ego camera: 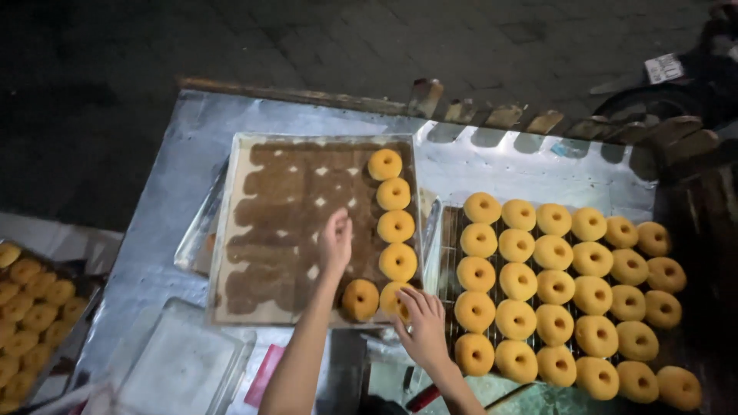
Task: The person arranges cooked doughnuts on a wire rack and a tray, then uses a wooden stick and a slotted spatula to flip doughnuts frying in a large pot of oil. The person continues to flip and monitor the doughnuts as they cook.
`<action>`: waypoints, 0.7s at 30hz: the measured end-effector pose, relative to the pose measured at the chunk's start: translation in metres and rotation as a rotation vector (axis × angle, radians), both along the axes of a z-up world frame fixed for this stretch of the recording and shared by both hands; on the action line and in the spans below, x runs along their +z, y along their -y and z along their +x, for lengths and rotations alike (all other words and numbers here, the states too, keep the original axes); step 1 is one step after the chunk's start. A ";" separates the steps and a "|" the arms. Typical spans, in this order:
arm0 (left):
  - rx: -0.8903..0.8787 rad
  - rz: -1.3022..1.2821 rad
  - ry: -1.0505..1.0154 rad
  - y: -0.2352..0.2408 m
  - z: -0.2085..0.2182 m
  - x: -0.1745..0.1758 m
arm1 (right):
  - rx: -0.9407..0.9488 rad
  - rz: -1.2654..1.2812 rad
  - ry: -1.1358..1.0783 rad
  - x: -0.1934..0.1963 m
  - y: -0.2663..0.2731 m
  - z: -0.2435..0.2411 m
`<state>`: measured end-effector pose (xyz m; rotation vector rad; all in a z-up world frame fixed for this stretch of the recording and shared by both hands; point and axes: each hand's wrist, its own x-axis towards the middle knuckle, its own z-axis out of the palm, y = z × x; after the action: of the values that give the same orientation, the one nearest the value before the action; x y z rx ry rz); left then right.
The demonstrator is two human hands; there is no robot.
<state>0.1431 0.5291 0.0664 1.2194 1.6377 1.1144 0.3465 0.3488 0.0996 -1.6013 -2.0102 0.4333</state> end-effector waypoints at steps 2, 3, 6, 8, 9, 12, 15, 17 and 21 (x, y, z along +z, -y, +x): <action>-0.010 -0.071 0.036 -0.067 0.019 -0.025 | -0.076 -0.013 -0.047 -0.011 0.008 0.020; -0.010 -0.145 0.065 -0.101 0.031 -0.037 | -0.141 -0.028 -0.099 -0.016 0.012 0.030; -0.159 -0.327 0.031 -0.141 0.058 0.018 | -0.162 -0.003 -0.144 -0.015 0.015 0.055; -0.189 -0.305 -0.030 -0.173 0.069 -0.019 | -0.177 -0.017 -0.158 -0.003 0.011 0.068; -0.206 -0.288 -0.093 -0.189 0.077 -0.038 | -0.181 -0.037 -0.176 0.002 0.010 0.074; -0.184 -0.199 -0.039 -0.196 0.088 -0.037 | -0.216 0.012 -0.158 -0.014 0.011 0.104; -0.207 -0.180 -0.079 -0.198 0.093 -0.053 | -0.264 0.081 -0.208 -0.023 0.014 0.133; -0.138 -0.073 -0.017 -0.190 0.084 -0.076 | -0.321 0.113 -0.195 -0.024 0.016 0.160; 0.093 -0.218 -0.123 -0.119 0.090 -0.010 | -0.728 0.120 -0.249 -0.013 0.013 0.249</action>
<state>0.2327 0.6480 0.0562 1.0976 1.8719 0.9027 0.5954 0.3362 0.0864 -1.9424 -1.1375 0.2071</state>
